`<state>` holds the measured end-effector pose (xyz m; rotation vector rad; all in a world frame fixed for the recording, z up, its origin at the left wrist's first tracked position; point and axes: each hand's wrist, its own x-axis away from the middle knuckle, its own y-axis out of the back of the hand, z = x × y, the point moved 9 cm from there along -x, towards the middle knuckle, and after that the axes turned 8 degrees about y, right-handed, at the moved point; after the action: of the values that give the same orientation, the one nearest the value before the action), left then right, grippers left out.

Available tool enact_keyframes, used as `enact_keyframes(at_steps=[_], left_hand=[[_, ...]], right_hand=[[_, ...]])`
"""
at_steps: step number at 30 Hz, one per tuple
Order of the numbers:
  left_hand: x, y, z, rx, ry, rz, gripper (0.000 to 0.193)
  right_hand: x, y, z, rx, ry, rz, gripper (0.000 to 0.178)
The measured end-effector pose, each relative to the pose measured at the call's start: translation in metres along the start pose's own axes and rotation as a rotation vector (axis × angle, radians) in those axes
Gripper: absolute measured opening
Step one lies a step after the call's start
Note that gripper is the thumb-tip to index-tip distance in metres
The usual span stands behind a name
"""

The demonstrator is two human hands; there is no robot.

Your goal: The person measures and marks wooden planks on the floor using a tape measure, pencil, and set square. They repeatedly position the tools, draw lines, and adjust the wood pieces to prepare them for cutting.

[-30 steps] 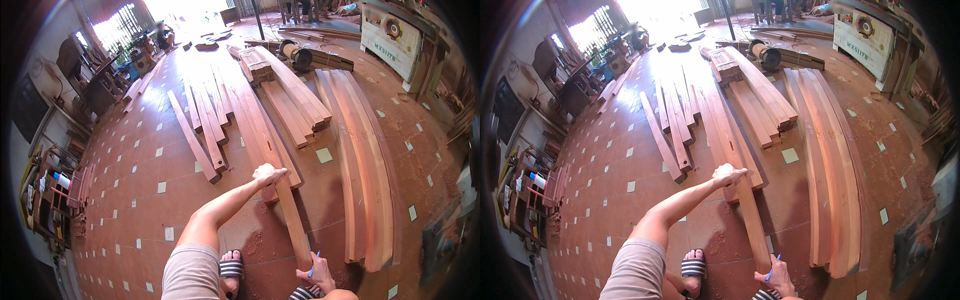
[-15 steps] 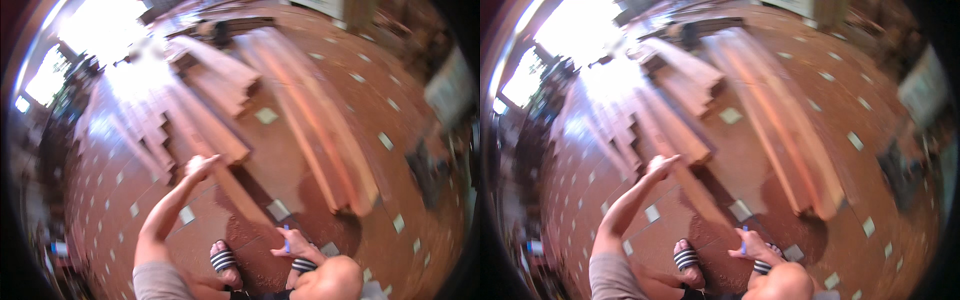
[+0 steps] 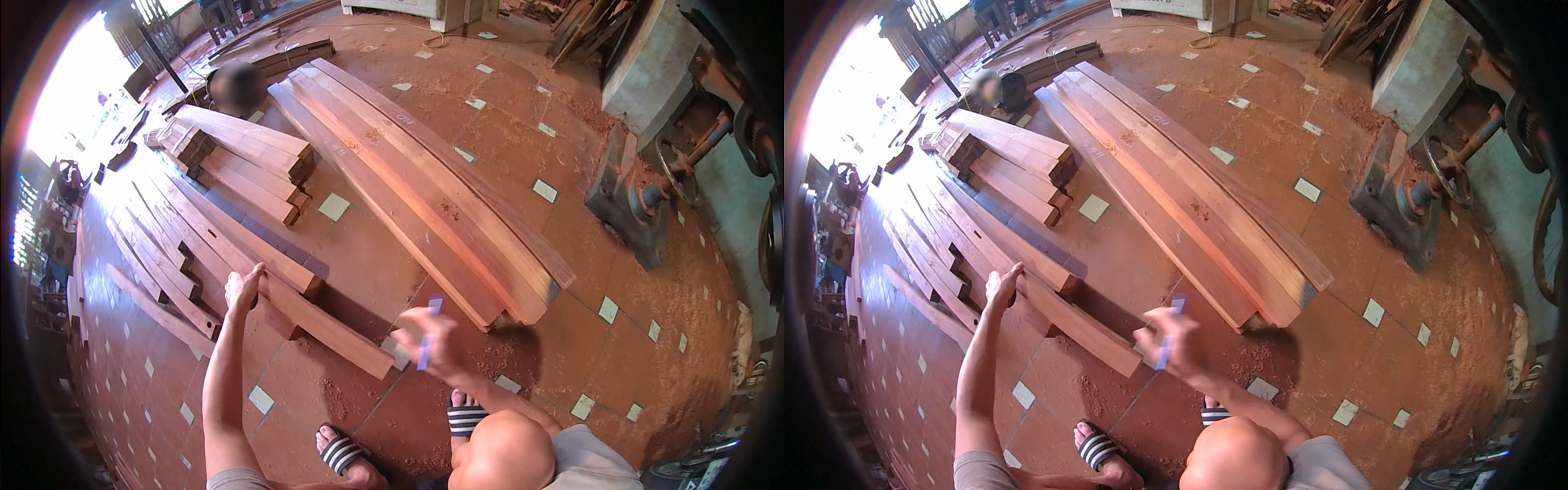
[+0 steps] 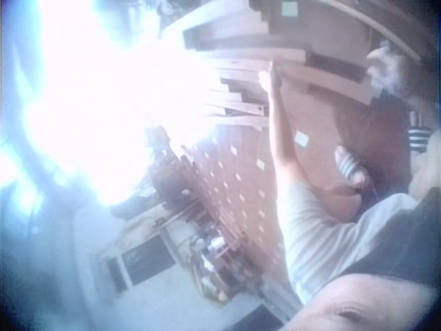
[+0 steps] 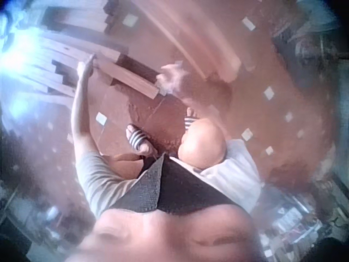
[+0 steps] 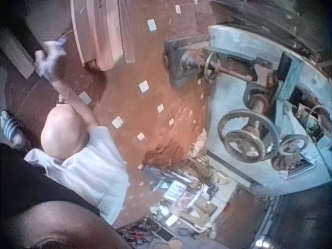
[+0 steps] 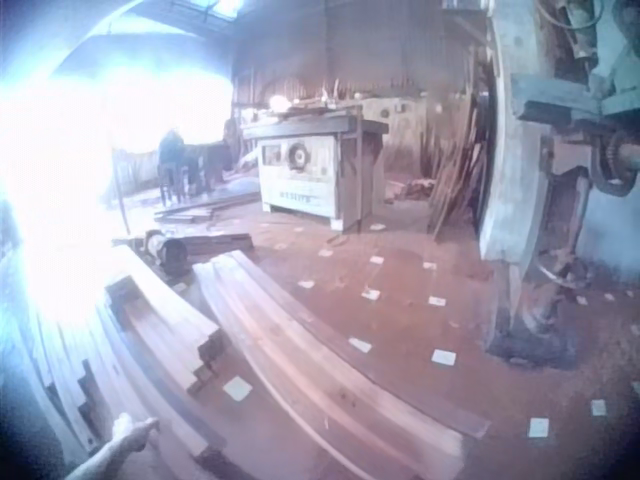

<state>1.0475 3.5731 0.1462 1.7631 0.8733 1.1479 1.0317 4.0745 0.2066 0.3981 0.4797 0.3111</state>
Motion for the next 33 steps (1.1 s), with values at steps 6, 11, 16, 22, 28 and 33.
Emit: enact_keyframes(at_steps=[6,11,16,22,28,33], left_hand=[[0.016,0.021,-0.009,-0.094,-0.064,-0.186,0.107],[0.028,0.040,-0.020,-0.117,-0.143,-0.227,0.096],[0.027,0.040,-0.026,-0.086,-0.203,-0.213,0.089],[0.044,0.024,-0.051,-0.037,-0.293,-0.105,0.081],[0.075,0.001,-0.095,0.015,-0.449,-0.067,0.076],[0.098,-0.007,-0.115,0.192,-0.511,0.094,0.067]], right_hand=[[0.080,0.223,-0.075,0.729,-0.269,-0.736,0.065],[0.032,0.301,-0.155,0.764,-0.376,-0.316,0.085],[-0.015,0.302,-0.208,0.656,-0.484,0.202,0.107],[-0.025,0.274,-0.229,0.317,-0.526,0.303,0.088],[-0.050,0.311,-0.205,0.317,-0.363,0.333,0.063],[-0.061,0.281,-0.080,-0.104,-0.501,0.256,0.044]])
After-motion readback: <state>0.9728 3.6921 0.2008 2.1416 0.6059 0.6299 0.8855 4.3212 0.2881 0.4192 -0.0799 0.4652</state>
